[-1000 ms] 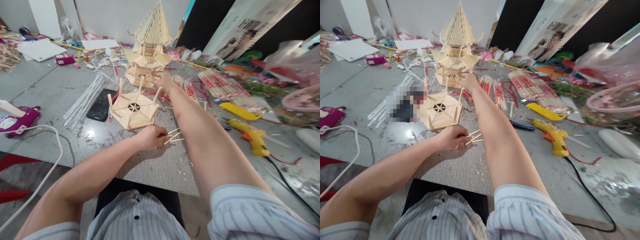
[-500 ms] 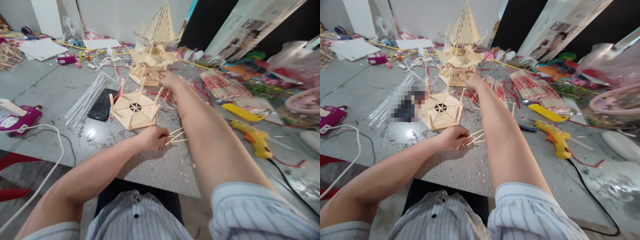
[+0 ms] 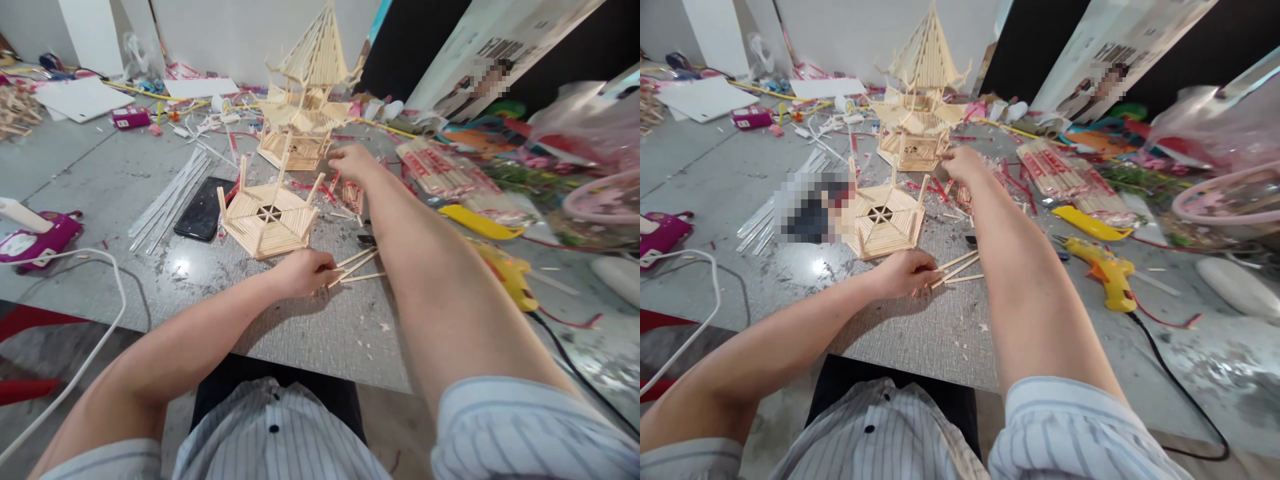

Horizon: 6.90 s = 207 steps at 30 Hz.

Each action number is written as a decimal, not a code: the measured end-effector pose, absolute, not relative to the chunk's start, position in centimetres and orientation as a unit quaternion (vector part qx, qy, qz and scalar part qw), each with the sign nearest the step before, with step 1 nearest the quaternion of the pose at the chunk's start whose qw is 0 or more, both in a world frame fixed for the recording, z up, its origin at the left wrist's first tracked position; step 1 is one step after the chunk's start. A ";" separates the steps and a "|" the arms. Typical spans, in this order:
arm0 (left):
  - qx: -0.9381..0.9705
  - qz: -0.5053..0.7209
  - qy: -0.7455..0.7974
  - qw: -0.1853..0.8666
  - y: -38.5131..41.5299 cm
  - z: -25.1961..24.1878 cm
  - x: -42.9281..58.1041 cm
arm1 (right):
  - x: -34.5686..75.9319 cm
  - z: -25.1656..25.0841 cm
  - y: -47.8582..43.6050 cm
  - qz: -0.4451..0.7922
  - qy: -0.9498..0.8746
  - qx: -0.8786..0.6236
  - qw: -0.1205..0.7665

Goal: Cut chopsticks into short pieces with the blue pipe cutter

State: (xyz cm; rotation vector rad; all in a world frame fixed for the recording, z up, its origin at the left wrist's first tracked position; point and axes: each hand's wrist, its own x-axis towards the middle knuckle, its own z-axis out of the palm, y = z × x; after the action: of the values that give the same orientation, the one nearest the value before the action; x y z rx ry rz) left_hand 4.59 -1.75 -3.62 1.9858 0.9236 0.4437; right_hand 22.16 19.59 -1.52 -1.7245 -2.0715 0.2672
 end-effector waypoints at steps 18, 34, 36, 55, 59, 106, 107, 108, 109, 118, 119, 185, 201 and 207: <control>0.742 0.235 0.421 0.466 -2.1 -2.6 4.8 | 21.8 -2.4 -1.2 0.330 -0.663 -0.509 0.439; 0.663 0.288 0.445 0.528 -1.9 -2.5 5.0 | 21.1 -4.3 -2.9 0.409 -0.633 -0.461 0.469; 0.659 0.284 0.450 0.531 -2.0 -2.4 5.1 | 21.2 -4.2 -2.9 0.412 -0.629 -0.466 0.465; 0.705 0.231 0.447 0.500 -2.0 -2.6 4.9 | 21.5 -4.1 -2.7 0.467 -0.606 -0.457 0.454; 0.715 0.217 0.455 0.485 -2.1 -2.2 5.0 | 21.6 -4.1 -2.7 0.475 -0.608 -0.453 0.446; 0.738 0.214 0.458 0.446 -1.8 -2.7 4.8 | 21.6 -4.4 -2.7 0.474 -0.614 -0.449 0.444; 0.738 0.212 0.459 0.448 -1.8 -2.7 4.8 | 21.6 -4.4 -2.7 0.475 -0.613 -0.450 0.443; 0.736 0.212 0.459 0.451 -1.8 -2.7 4.8 | 21.6 -4.3 -2.7 0.475 -0.613 -0.451 0.442; 0.733 0.214 0.458 0.455 -1.9 -2.6 4.8 | 21.6 -4.3 -2.7 0.475 -0.613 -0.451 0.442; 0.731 0.207 0.449 0.469 -2.1 -1.9 5.0 | 21.7 -4.1 -2.6 0.470 -0.612 -0.446 0.453; 0.730 0.207 0.450 0.471 -2.1 -1.9 5.0 | 21.7 -4.2 -2.6 0.473 -0.610 -0.447 0.451; 0.552 0.213 0.417 0.690 -1.5 -1.5 4.7 | 22.4 -4.1 -2.2 0.589 -0.490 -0.434 0.474; 0.565 0.236 0.428 0.665 -1.5 -1.6 5.0 | 22.2 -3.7 -2.4 0.579 -0.521 -0.425 0.462; 0.572 0.236 0.432 0.656 -1.6 -1.5 5.1 | 22.2 -3.7 -2.5 0.563 -0.546 -0.432 0.447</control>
State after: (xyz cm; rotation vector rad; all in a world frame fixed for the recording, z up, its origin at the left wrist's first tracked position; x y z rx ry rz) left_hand 5.15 -1.63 -1.46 1.2958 0.9794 0.5345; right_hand 22.24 -2.47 -3.72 -1.0698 -1.3509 1.3930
